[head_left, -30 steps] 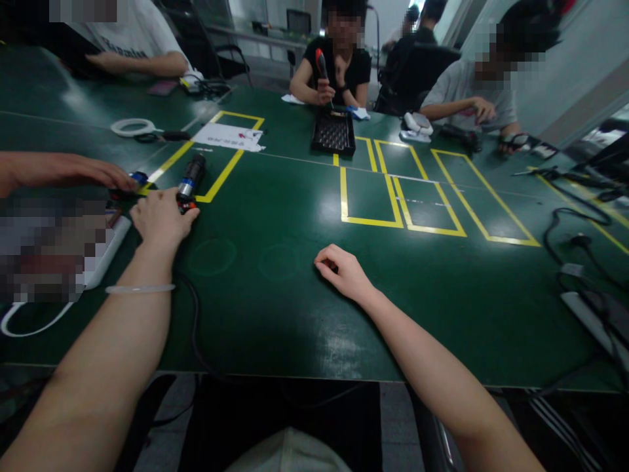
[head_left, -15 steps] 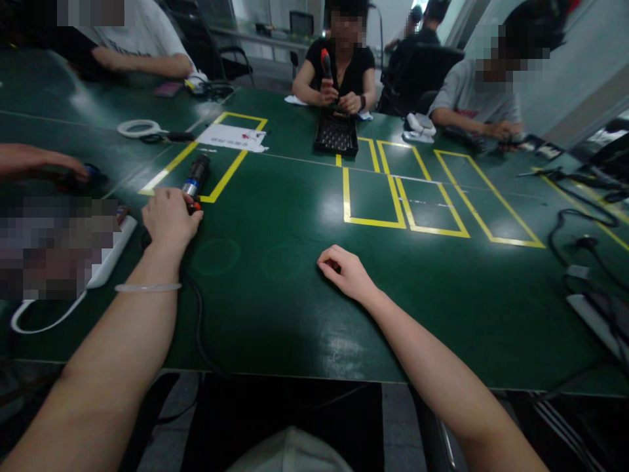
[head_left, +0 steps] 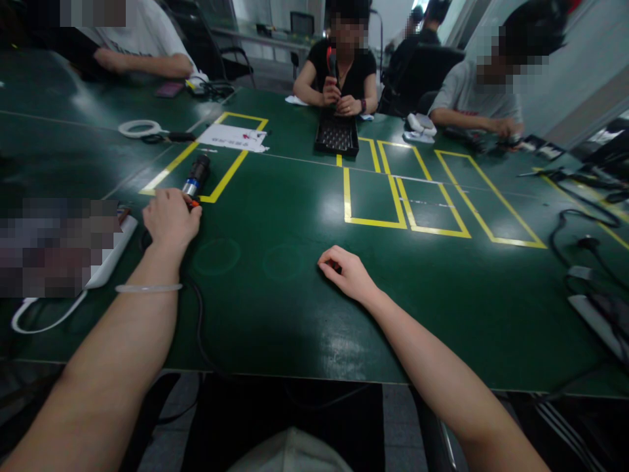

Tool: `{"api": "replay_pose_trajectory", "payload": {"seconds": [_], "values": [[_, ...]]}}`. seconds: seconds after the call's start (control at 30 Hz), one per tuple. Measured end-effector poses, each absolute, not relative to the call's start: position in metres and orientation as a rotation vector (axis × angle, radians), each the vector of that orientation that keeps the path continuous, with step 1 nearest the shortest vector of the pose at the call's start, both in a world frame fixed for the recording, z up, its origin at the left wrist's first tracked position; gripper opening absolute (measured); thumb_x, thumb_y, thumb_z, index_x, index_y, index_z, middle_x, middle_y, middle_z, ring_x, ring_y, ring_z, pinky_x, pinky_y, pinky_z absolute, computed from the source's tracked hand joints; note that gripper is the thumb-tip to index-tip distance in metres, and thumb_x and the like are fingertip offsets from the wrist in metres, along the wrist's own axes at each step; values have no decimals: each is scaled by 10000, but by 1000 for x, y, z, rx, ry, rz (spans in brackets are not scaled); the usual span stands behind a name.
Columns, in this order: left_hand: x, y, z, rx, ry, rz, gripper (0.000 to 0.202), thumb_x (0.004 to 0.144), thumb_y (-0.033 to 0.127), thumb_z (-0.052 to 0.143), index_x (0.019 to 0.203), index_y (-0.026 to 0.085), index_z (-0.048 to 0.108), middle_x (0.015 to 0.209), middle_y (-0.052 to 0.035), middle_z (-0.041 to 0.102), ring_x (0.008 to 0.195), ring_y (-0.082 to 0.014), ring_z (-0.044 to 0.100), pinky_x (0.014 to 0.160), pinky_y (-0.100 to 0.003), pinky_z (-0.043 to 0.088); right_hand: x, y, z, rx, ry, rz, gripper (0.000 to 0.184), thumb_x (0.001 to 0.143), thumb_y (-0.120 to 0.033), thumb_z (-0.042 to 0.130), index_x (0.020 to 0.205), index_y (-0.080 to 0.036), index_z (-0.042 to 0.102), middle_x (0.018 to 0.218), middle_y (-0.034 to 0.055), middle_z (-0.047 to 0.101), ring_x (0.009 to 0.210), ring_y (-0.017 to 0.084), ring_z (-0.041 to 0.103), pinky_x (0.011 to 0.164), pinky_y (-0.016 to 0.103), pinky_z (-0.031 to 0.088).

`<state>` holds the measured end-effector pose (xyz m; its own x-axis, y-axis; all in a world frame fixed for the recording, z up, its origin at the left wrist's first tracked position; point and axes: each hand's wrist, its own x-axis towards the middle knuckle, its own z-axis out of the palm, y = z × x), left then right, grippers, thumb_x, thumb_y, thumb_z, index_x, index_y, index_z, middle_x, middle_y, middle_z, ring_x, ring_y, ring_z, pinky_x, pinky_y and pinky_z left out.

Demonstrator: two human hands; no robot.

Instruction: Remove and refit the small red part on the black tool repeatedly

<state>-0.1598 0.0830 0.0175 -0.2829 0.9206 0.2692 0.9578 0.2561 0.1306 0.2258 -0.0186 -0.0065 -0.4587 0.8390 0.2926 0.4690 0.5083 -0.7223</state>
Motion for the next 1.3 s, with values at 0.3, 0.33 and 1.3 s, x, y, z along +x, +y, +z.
{"api": "replay_pose_trajectory", "payload": {"seconds": [0.3, 0.33, 1.3], "values": [[-157, 82, 20, -1743, -2415, -400, 493, 927, 395, 487, 1239, 16, 523, 1270, -229, 544, 1111, -335, 543, 942, -479, 423, 225, -19, -7, -1060, -2113, 731, 90, 935, -195, 539, 873, -198, 603, 876, 31, 609, 767, 143, 563, 710, 270, 449], [-157, 82, 20, -1738, -2410, -401, 495, 933, 394, 474, 1244, 12, 521, 1262, -231, 549, 1108, -336, 545, 939, -477, 424, 225, -19, -7, -1063, -2114, 728, 89, 934, -195, 539, 873, -200, 603, 878, 31, 612, 770, 143, 564, 712, 270, 449], [-11, 13, 29, -3590, -1791, -1065, 394, 920, 461, 569, 1203, 189, 528, 768, -16, 659, 748, -175, 648, 704, -290, 492, 219, -18, -11, -969, -1726, 1279, 242, 887, -362, 649, 1055, -193, 607, 866, 23, 657, 707, 122, 570, 662, 260, 463]]}}
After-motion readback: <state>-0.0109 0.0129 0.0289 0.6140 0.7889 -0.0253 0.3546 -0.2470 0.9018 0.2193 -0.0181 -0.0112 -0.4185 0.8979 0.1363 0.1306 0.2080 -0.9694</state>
